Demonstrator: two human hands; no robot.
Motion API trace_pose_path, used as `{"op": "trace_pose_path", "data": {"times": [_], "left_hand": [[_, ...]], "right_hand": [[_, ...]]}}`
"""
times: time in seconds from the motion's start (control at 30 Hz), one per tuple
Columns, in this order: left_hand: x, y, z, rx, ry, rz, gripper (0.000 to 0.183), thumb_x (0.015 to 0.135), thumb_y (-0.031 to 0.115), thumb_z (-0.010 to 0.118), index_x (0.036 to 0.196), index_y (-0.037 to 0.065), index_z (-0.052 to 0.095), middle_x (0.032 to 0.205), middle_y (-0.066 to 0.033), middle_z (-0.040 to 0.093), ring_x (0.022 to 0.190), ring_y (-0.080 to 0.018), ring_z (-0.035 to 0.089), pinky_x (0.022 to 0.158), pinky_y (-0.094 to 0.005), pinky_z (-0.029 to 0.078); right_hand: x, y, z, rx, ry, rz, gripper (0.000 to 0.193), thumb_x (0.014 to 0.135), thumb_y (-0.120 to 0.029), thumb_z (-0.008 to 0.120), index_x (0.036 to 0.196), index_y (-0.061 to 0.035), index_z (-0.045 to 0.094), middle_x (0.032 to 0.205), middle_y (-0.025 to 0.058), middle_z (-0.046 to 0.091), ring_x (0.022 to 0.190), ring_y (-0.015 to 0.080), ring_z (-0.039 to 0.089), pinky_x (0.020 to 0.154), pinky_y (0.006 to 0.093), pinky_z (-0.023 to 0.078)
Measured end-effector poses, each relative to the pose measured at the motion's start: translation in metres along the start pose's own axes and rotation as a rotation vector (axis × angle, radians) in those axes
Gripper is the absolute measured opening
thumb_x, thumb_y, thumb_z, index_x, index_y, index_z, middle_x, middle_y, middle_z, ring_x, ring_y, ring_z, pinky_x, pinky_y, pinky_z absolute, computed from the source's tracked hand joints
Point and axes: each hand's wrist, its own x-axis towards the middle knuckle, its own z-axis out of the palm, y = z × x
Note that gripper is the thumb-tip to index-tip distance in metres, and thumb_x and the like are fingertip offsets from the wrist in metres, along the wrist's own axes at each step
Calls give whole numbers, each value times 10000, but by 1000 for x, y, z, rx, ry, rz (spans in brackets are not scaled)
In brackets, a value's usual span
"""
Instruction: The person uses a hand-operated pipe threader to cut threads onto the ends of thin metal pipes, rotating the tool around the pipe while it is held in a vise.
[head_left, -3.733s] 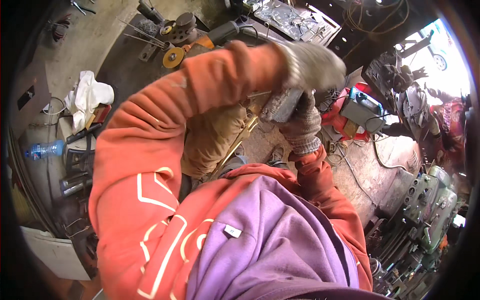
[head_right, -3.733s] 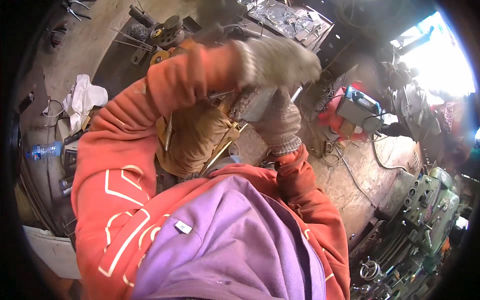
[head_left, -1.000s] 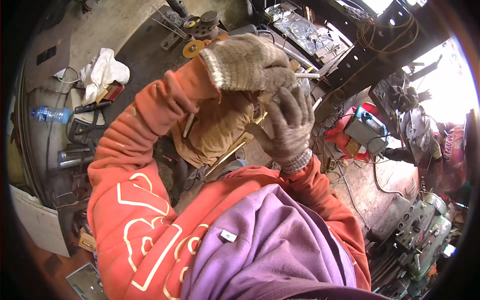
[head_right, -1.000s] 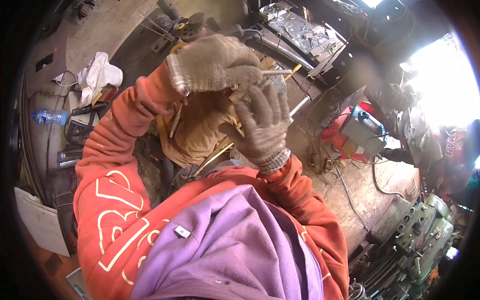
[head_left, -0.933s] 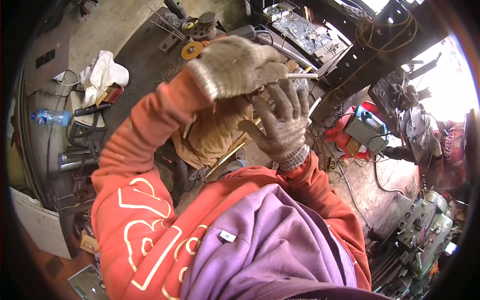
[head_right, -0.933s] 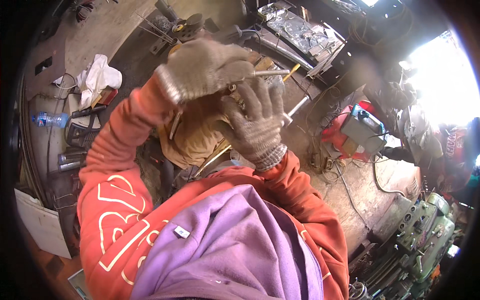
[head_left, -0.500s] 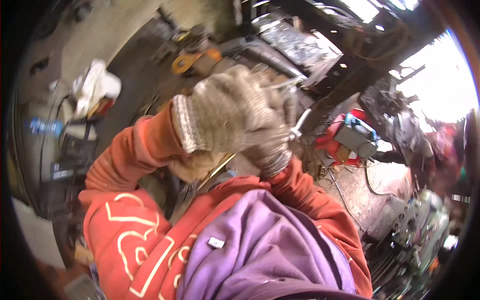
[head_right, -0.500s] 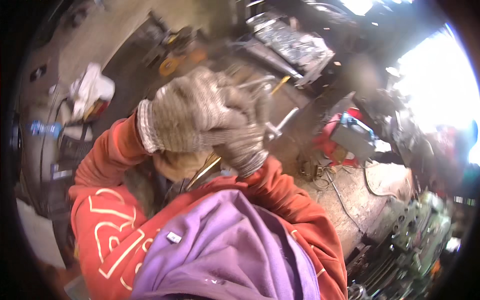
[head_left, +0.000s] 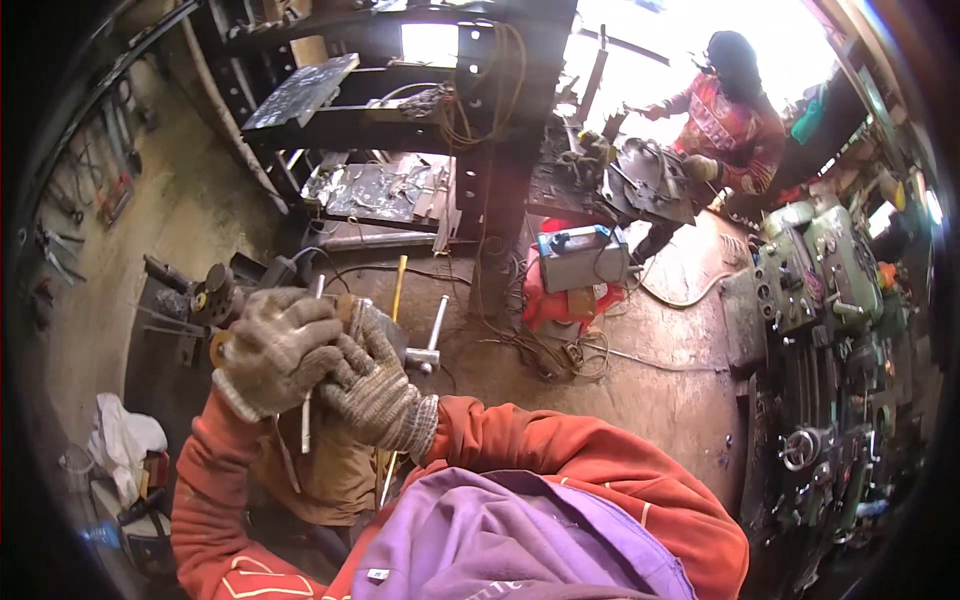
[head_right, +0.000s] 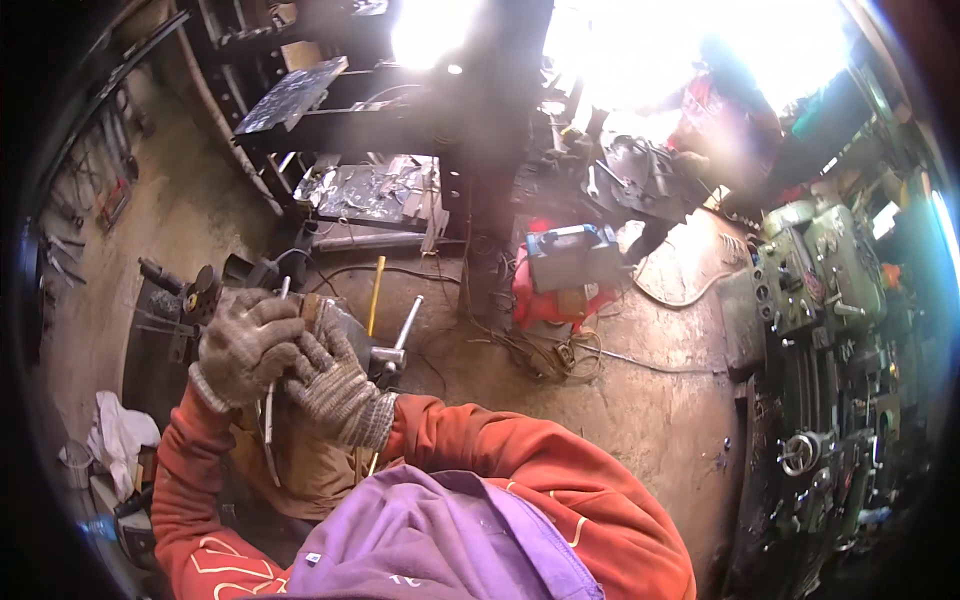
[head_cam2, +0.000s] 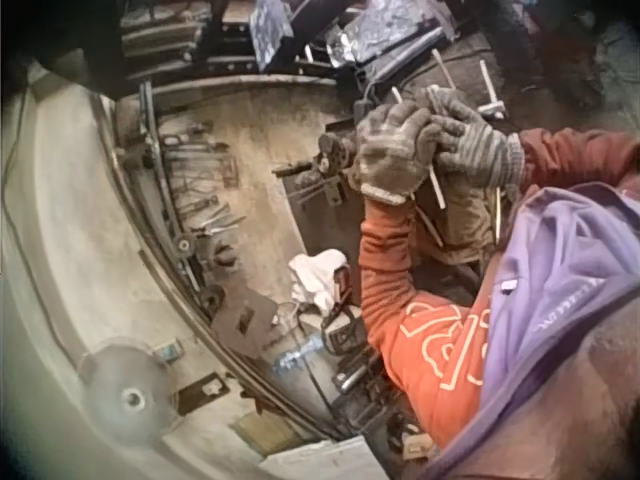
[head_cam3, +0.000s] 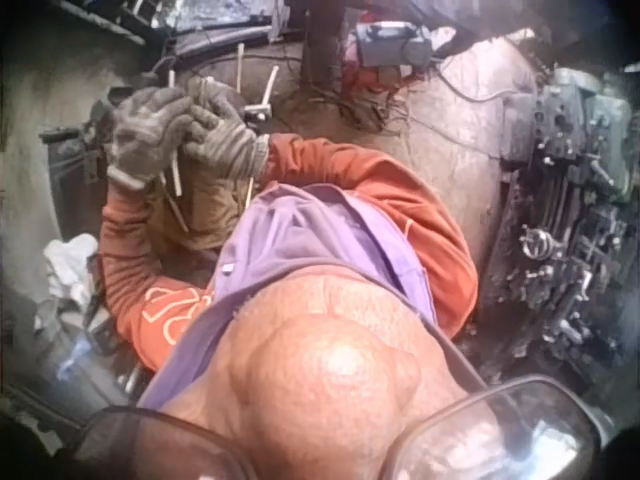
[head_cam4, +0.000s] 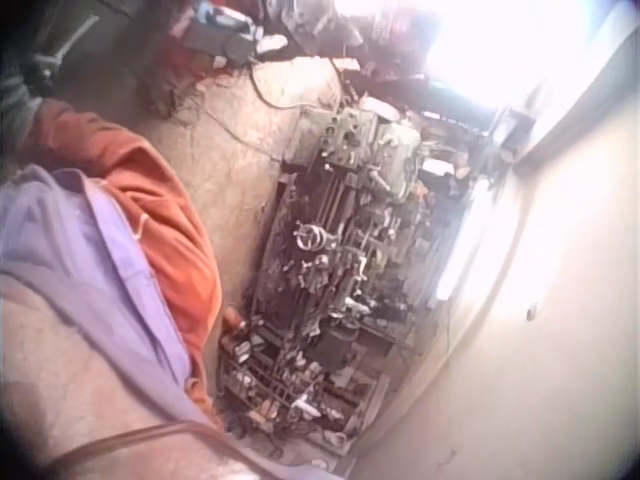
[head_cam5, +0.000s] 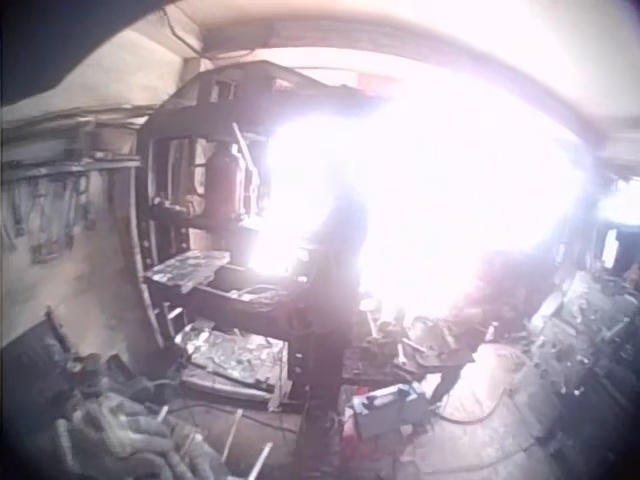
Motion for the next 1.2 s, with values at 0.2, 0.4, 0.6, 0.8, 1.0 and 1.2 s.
{"op": "trace_pose_path", "data": {"times": [0.2, 0.4, 0.6, 0.8, 1.0, 1.2], "left_hand": [[-19, -12, 2, 267, -148, 34, 433, 889, 471, 684, 678, 97, 635, 769, -151, 651, 813, -380, 656, 766, -523, 504], [-63, 49, -16, 276, -77, -646, 375, 1067, 263, 596, 1334, 10, 667, 574, -159, 625, 503, -334, 659, 495, -418, 534], [-25, 87, -33, -576, -37, -523, 374, 907, 93, 706, 1278, 47, 708, 1007, -130, 723, 870, -249, 717, 775, -404, 559], [-10, 16, -24, 17, -130, -28, 105, 851, 207, 757, 922, 130, 763, 795, -86, 690, 743, -322, 713, 641, -434, 568], [9, 10, 7, 40, -219, -523, 195, 966, 289, 686, 1034, 121, 758, 905, -208, 728, 817, -407, 726, 734, -482, 584], [-8, -8, -25, 337, -373, -545, 351, 947, 411, 723, 1095, 94, 748, 1097, -221, 716, 1083, -400, 669, 956, -488, 529]], "right_hand": [[-8, -10, 4, 25, 7, -21, 644, 686, -398, 720, 1248, -85, 706, 1367, 164, 632, 1371, 411, 536, 1193, 751, 274], [2, -9, -2, 10, 34, -2, 631, 775, -463, 742, 1299, -113, 715, 1457, 174, 589, 1393, 449, 512, 1197, 756, 275], [-28, -6, 67, 938, 156, 434, 543, 1010, -394, 530, 1500, -160, 524, 1520, 123, 539, 1472, 314, 456, 1267, 607, 273], [-19, -12, 35, 382, -4, 264, 482, 1013, -373, 510, 1457, -199, 573, 1629, 146, 463, 1520, 336, 414, 1280, 619, 249], [0, -21, 1, 10, -43, 36, 507, 848, -320, 639, 1314, -130, 696, 1481, 219, 561, 1452, 455, 448, 1196, 787, 219], [1, -10, 6, -122, -41, 64, 547, 934, -335, 578, 1464, -198, 570, 1615, 109, 481, 1520, 375, 401, 1216, 726, 274]]}}
